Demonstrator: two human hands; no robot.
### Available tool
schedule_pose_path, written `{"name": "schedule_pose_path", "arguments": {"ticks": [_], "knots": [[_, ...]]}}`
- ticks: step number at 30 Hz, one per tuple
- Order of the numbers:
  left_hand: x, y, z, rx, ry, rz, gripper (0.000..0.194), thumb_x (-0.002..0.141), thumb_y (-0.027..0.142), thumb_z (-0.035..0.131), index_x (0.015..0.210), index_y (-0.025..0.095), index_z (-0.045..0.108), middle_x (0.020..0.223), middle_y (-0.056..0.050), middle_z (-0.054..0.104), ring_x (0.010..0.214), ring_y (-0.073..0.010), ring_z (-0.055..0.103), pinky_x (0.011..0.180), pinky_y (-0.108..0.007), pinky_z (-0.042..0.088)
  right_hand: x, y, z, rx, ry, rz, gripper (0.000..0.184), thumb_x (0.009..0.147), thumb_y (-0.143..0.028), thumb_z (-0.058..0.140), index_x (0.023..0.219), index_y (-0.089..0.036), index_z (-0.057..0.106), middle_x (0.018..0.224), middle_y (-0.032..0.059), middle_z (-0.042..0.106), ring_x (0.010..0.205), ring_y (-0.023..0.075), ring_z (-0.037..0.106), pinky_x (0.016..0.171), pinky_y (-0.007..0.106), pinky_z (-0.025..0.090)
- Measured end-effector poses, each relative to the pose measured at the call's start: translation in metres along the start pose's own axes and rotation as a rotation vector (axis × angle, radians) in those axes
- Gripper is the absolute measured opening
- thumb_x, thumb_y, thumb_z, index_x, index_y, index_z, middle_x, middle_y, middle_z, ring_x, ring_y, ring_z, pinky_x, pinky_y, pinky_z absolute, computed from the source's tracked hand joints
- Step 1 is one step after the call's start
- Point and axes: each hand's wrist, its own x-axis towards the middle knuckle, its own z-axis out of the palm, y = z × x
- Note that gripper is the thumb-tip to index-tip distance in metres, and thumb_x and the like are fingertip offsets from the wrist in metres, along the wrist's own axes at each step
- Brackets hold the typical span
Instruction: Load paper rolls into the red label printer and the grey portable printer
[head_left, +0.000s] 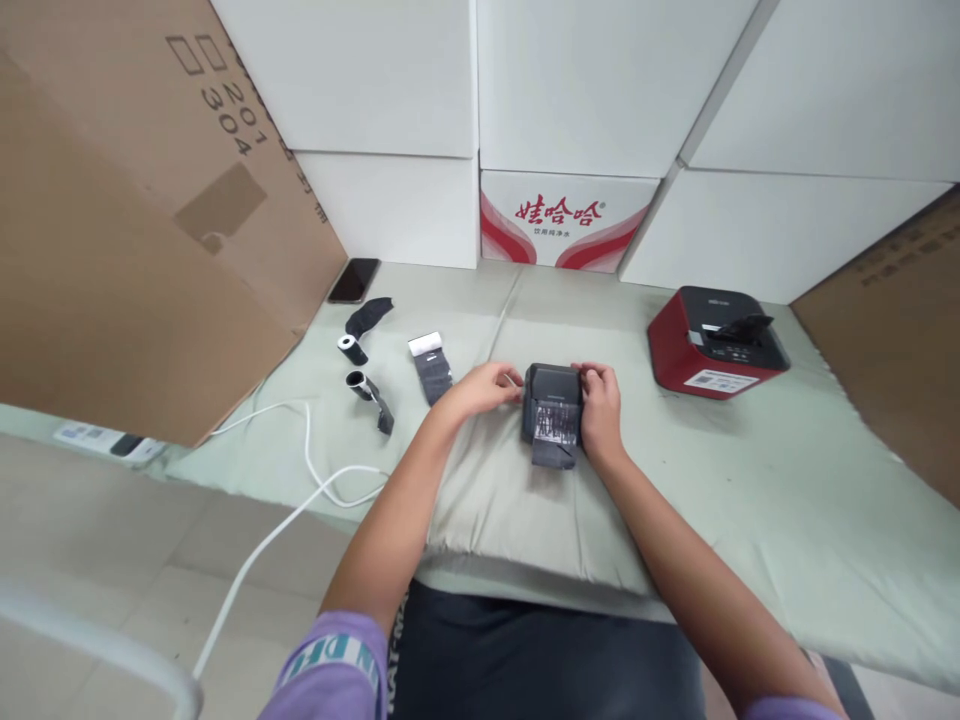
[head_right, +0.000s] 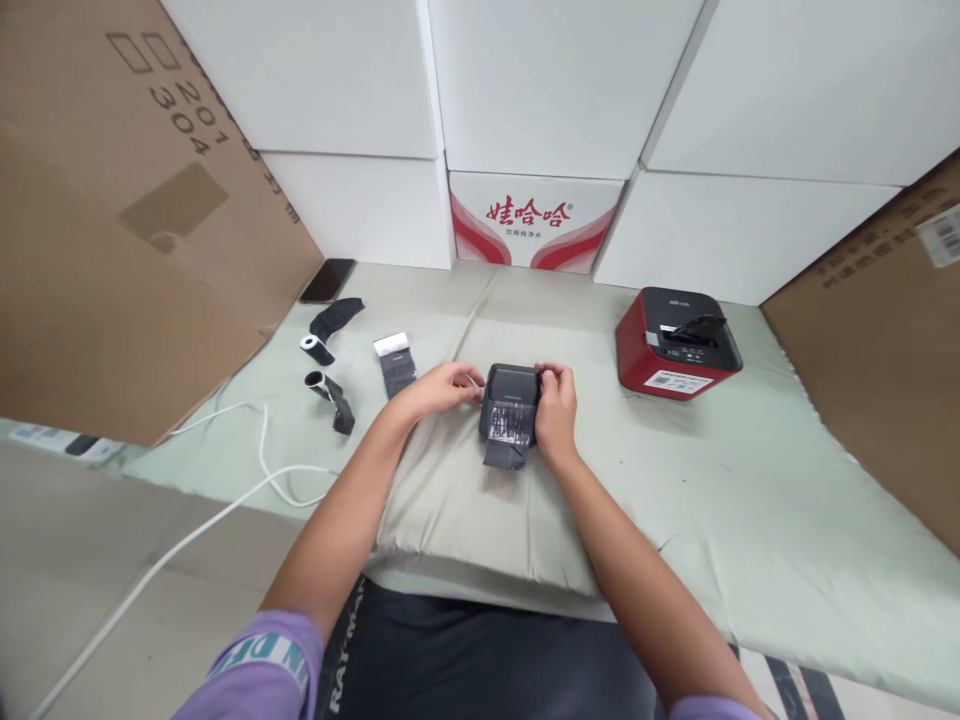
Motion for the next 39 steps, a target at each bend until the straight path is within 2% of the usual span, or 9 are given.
{"name": "schedule_pose_path", "arguments": {"ticks": [4, 7, 10, 13, 16, 24, 31, 35, 39], "knots": [[-0.012, -0.004, -0.005, 0.212, -0.029, 0.181, 0.034, 0.089, 0.021, 0.057, 0.119, 0.021, 0.072, 0.116, -0.006, 0.077, 0.103, -0.0220, 0.071, 0.093, -0.033, 0.052, -0.001, 0.000, -0.001, -0.031, 0.001, -0.011, 0.033, 0.089, -0.053, 0.050, 0.101, -0.023, 0.059, 0.110, 0.0055, 0.069, 0.103, 0.0211, 0.063, 0.094, 0.038, 0.049], [-0.027, -0.010, 0.003, 0.274, -0.034, 0.284, 0.045, 0.091, 0.015, 0.050, 0.133, 0.022, 0.066, 0.133, -0.007, 0.070, 0.121, -0.0245, 0.065, 0.108, -0.037, 0.047, -0.001, 0.000, -0.001, -0.063, -0.008, -0.028, 0.035, 0.090, -0.055, 0.047, 0.102, -0.024, 0.059, 0.110, 0.0052, 0.070, 0.103, 0.0213, 0.063, 0.093, 0.037, 0.049], [-0.042, -0.016, 0.018, 0.384, 0.051, 0.361, 0.058, 0.091, 0.008, 0.044, 0.146, 0.022, 0.055, 0.142, -0.009, 0.062, 0.128, -0.0236, 0.060, 0.111, -0.037, 0.045, 0.000, 0.002, -0.001, -0.081, -0.010, -0.038, 0.036, 0.090, -0.055, 0.046, 0.102, -0.024, 0.058, 0.109, 0.0052, 0.070, 0.104, 0.0211, 0.063, 0.093, 0.037, 0.049], [-0.053, -0.019, 0.031, 0.559, 0.160, 0.304, 0.065, 0.091, 0.008, 0.041, 0.153, 0.026, 0.045, 0.136, -0.010, 0.060, 0.113, -0.0223, 0.065, 0.095, -0.033, 0.053, 0.000, 0.002, -0.001, -0.078, -0.006, -0.030, 0.035, 0.090, -0.054, 0.046, 0.101, -0.023, 0.059, 0.109, 0.0054, 0.070, 0.103, 0.0212, 0.063, 0.094, 0.038, 0.049], [-0.054, -0.021, 0.036, 0.714, 0.237, 0.275, 0.066, 0.090, 0.007, 0.042, 0.153, 0.029, 0.045, 0.129, -0.008, 0.061, 0.103, -0.0209, 0.064, 0.082, -0.030, 0.053, -0.001, 0.000, -0.001, -0.072, 0.002, -0.021, 0.033, 0.090, -0.052, 0.047, 0.101, -0.023, 0.060, 0.110, 0.0055, 0.070, 0.104, 0.0216, 0.063, 0.095, 0.038, 0.048], [-0.040, -0.015, 0.026, 0.844, 0.258, 0.411, 0.050, 0.091, 0.007, 0.043, 0.130, 0.025, 0.067, 0.110, -0.008, 0.067, 0.105, -0.0233, 0.060, 0.088, -0.035, 0.049, -0.002, -0.005, 0.001, -0.065, 0.008, 0.006, 0.030, 0.089, -0.048, 0.049, 0.102, -0.024, 0.059, 0.111, 0.0048, 0.071, 0.105, 0.0216, 0.064, 0.097, 0.039, 0.047], [-0.034, -0.027, 0.030, 0.653, 0.296, 0.389, 0.058, 0.087, 0.002, 0.044, 0.133, 0.029, 0.067, 0.105, -0.006, 0.069, 0.101, -0.0201, 0.063, 0.088, -0.033, 0.049, -0.005, -0.007, 0.002, -0.058, 0.048, -0.008, 0.026, 0.091, -0.044, 0.049, 0.100, -0.023, 0.060, 0.107, 0.0048, 0.070, 0.102, 0.0208, 0.063, 0.095, 0.038, 0.047], [-0.028, -0.032, 0.031, 0.457, 0.358, 0.399, 0.053, 0.089, 0.003, 0.044, 0.126, 0.027, 0.072, 0.105, -0.005, 0.071, 0.096, -0.0175, 0.065, 0.089, -0.030, 0.050, -0.010, -0.012, 0.003, -0.058, 0.118, -0.090, 0.022, 0.092, -0.041, 0.048, 0.098, -0.022, 0.058, 0.101, 0.0036, 0.067, 0.095, 0.0191, 0.063, 0.090, 0.036, 0.049], [-0.024, -0.033, 0.027, 0.339, 0.359, 0.417, 0.051, 0.088, 0.003, 0.043, 0.122, 0.025, 0.075, 0.101, -0.005, 0.072, 0.092, -0.0163, 0.065, 0.087, -0.029, 0.051, -0.014, -0.024, 0.001, -0.083, 0.149, -0.182, 0.018, 0.093, -0.037, 0.047, 0.099, -0.022, 0.056, 0.096, 0.0027, 0.063, 0.085, 0.0176, 0.062, 0.082, 0.034, 0.050]]}}
